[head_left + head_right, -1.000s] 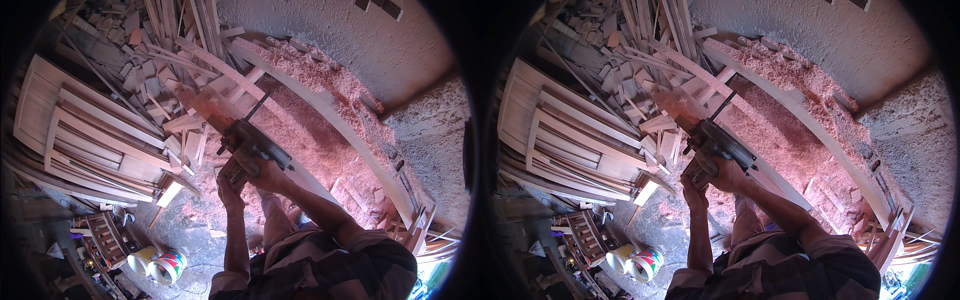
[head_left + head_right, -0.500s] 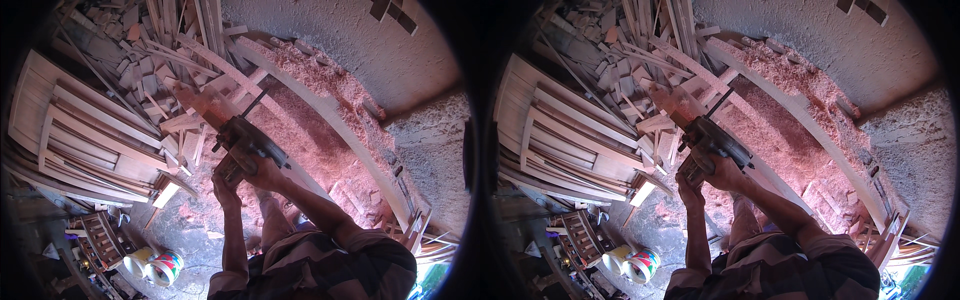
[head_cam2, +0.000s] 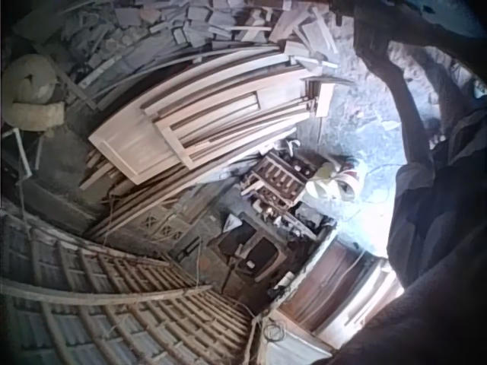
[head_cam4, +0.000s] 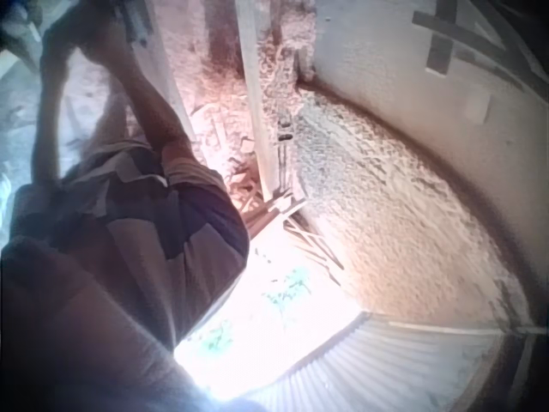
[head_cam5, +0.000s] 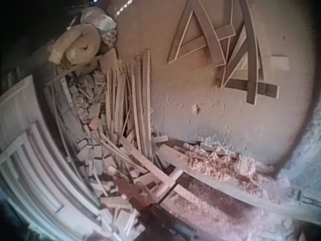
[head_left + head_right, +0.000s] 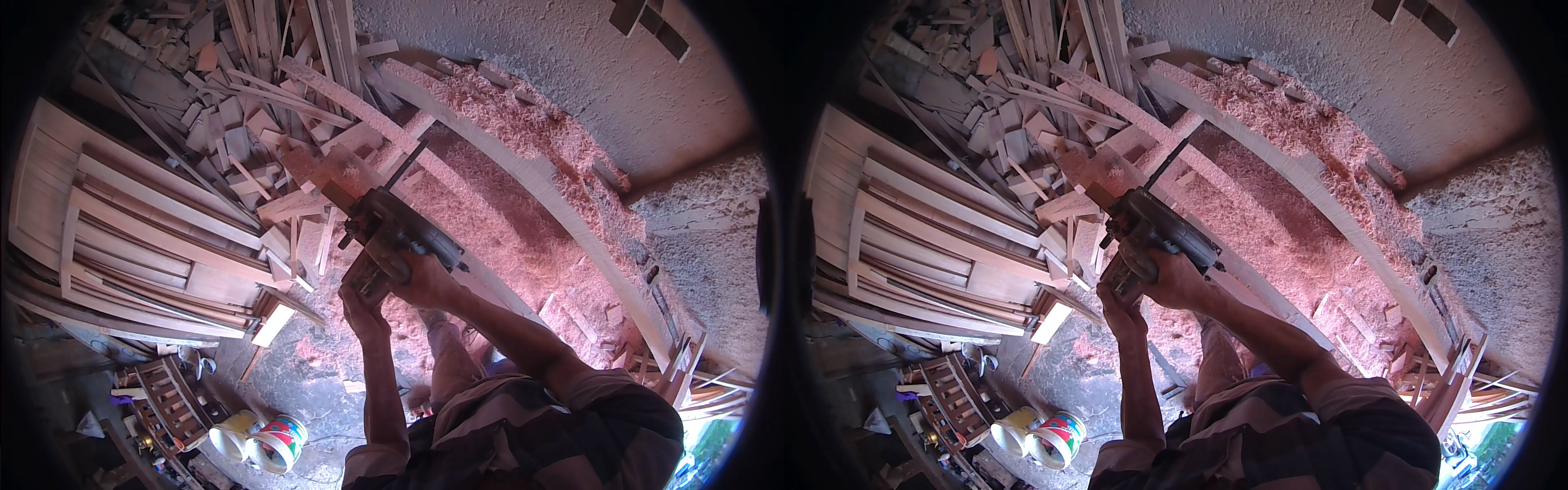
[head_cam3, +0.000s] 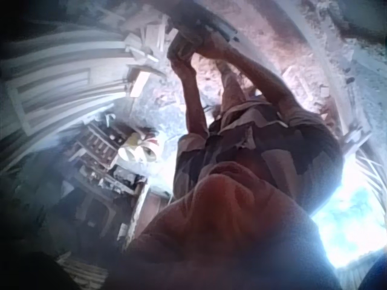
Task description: The person uses a circular saw to cut a long wooden plank into smaller pieces. They repeatedly position the plank, cut it, and move the cut pieces aside while sawdust accumulates on the floor.
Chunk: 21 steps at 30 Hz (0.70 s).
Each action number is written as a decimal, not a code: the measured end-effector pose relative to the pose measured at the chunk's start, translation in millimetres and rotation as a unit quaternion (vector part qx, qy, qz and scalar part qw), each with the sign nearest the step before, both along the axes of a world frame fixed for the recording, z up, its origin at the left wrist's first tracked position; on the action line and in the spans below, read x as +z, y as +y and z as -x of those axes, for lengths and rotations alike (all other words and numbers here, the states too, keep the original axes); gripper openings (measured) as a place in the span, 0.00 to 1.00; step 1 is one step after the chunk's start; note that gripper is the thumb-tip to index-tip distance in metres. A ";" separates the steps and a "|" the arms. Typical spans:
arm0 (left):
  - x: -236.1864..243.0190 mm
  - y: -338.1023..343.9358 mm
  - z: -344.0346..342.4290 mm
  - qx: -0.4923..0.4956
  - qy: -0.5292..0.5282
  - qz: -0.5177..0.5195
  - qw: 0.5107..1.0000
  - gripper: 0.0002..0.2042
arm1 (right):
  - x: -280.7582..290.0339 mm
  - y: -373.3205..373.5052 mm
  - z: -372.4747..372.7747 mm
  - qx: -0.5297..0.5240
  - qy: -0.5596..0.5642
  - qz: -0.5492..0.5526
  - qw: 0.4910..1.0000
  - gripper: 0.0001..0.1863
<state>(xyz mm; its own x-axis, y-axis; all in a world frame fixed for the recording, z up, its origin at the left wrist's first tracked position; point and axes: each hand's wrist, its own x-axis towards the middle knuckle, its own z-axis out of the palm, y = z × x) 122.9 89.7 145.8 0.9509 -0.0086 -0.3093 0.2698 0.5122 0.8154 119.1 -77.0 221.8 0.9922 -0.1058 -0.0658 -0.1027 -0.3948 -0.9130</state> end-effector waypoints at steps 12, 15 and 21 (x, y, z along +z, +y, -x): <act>-13.1 14.6 -39.9 0.010 0.010 0.012 1.000 0.30 | -3.8 12.3 -38.4 0.001 -0.036 -0.010 0.999 0.24; -11.7 17.2 -53.8 0.024 0.018 0.028 0.999 0.29 | -4.7 15.6 -53.4 0.003 -0.039 -0.021 0.999 0.23; -6.0 25.2 -95.6 0.034 0.002 0.043 0.998 0.28 | -4.0 27.5 -98.6 0.016 -0.037 -0.030 0.999 0.23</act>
<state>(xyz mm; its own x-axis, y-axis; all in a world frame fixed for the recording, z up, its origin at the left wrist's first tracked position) 218.4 114.9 139.8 0.9492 0.0293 -0.3133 0.2345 0.5983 0.7662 217.7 -49.4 217.8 0.9975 -0.0710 0.0028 -0.0216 -0.3409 -0.9399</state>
